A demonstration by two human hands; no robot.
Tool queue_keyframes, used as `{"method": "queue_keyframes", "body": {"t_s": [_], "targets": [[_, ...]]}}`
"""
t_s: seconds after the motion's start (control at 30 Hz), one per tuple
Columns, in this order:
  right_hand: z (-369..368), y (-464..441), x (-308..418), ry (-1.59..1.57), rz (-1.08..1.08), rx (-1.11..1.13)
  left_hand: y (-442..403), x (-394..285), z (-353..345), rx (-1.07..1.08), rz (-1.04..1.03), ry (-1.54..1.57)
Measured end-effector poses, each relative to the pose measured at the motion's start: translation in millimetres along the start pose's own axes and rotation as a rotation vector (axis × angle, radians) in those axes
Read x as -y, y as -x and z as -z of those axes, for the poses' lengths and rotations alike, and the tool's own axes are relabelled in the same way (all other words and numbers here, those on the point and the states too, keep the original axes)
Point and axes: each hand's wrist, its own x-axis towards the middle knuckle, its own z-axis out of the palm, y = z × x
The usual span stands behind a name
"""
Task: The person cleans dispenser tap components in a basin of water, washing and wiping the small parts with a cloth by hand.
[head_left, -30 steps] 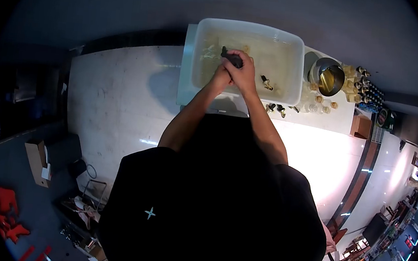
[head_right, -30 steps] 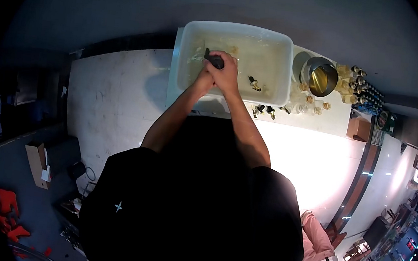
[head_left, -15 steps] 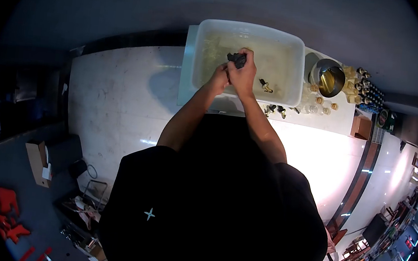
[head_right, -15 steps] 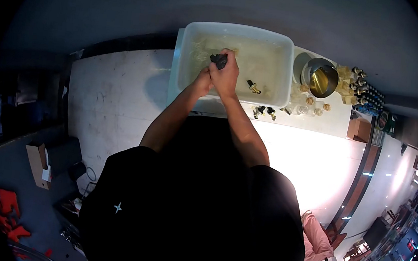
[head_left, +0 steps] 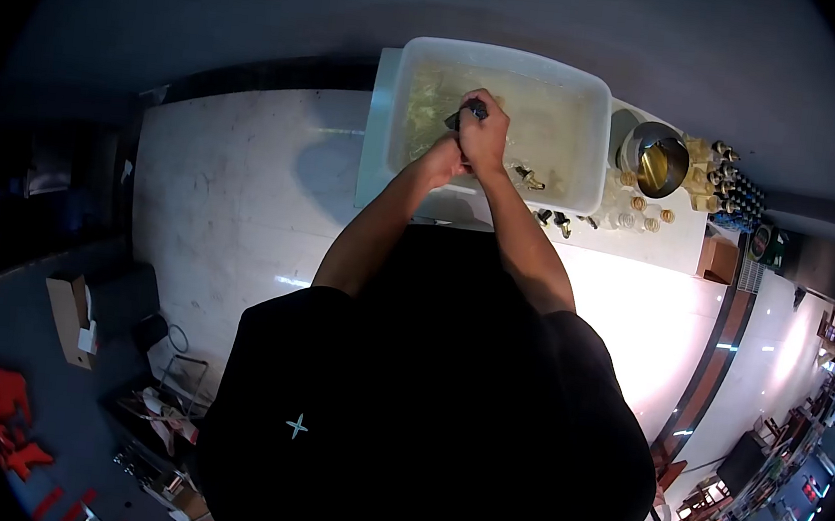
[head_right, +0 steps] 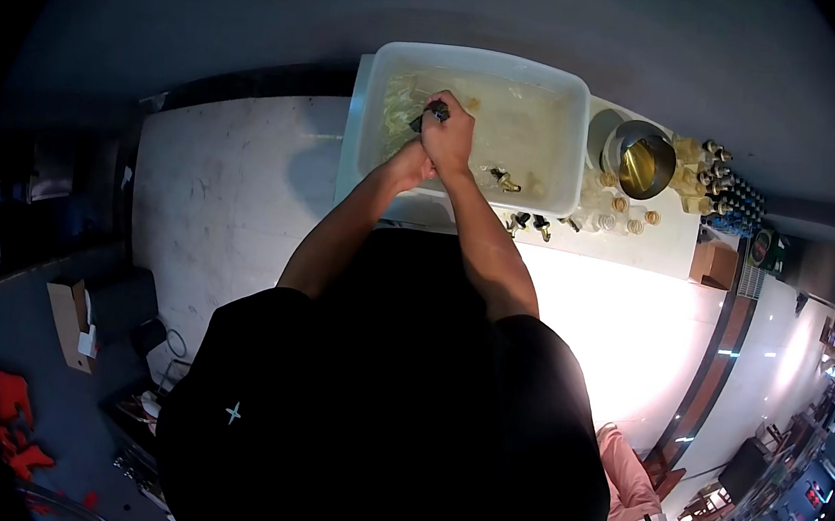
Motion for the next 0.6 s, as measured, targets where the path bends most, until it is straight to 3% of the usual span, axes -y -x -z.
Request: {"method": "queue_keyframes", "body": {"t_s": [0.3,0.43,0.53,0.6], "targets": [[-2,-2,-8,-0.151,0.044,0.087,1,0,-4,-0.030,-0.049,-0.024],[12,-8,-31,-0.057,-0.015,-0.089,-12,5,10,-0.065,-0.059,0.179],[35,-11,-61,0.304,-0.272,-0.121,0,-5,9,-0.037,-0.073,0.235],[46,-9,-84,0.540,-0.310,0.008,0,-5,6,-0.099,-0.100,0.272]]}}
